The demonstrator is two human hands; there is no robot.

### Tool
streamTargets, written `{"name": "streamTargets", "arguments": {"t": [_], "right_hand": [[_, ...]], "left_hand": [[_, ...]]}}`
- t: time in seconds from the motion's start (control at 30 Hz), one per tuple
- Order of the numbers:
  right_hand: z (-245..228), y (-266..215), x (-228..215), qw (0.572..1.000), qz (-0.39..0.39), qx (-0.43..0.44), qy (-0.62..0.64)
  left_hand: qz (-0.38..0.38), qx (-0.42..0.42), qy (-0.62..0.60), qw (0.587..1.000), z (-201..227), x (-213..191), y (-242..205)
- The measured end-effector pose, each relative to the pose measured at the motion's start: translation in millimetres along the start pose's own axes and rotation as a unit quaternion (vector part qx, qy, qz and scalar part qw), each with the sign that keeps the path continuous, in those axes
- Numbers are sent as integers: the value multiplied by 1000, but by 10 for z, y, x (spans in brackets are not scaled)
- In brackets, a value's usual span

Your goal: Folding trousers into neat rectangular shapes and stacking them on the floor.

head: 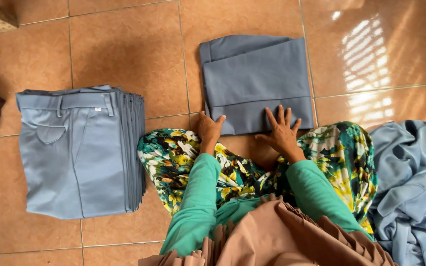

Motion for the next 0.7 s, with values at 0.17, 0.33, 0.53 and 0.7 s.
{"name": "streamTargets", "arguments": {"t": [0.17,0.33,0.53,0.7], "right_hand": [[94,-73,69,999,-17,8,-32],[116,-43,99,999,9,-27,-16],[51,-40,186,988,19,-72,138],[-609,-422,-412,842,17,0,540]], "left_hand": [[-36,-18,-62,997,79,17,-227],[-137,-175,-677,701,353,-291,-774],[-84,-69,-796,596,815,-1200,-1062],[-150,64,-749,642,1460,-1285,-589]]}}
Point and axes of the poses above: each hand's wrist, its own y-axis towards the middle knuckle, its own x-axis out of the palm, z = x × y, the point moved 1 cm from there along y, towards the middle knuckle, and after that the axes turned 3 degrees about -y, right-handed, at the moved point
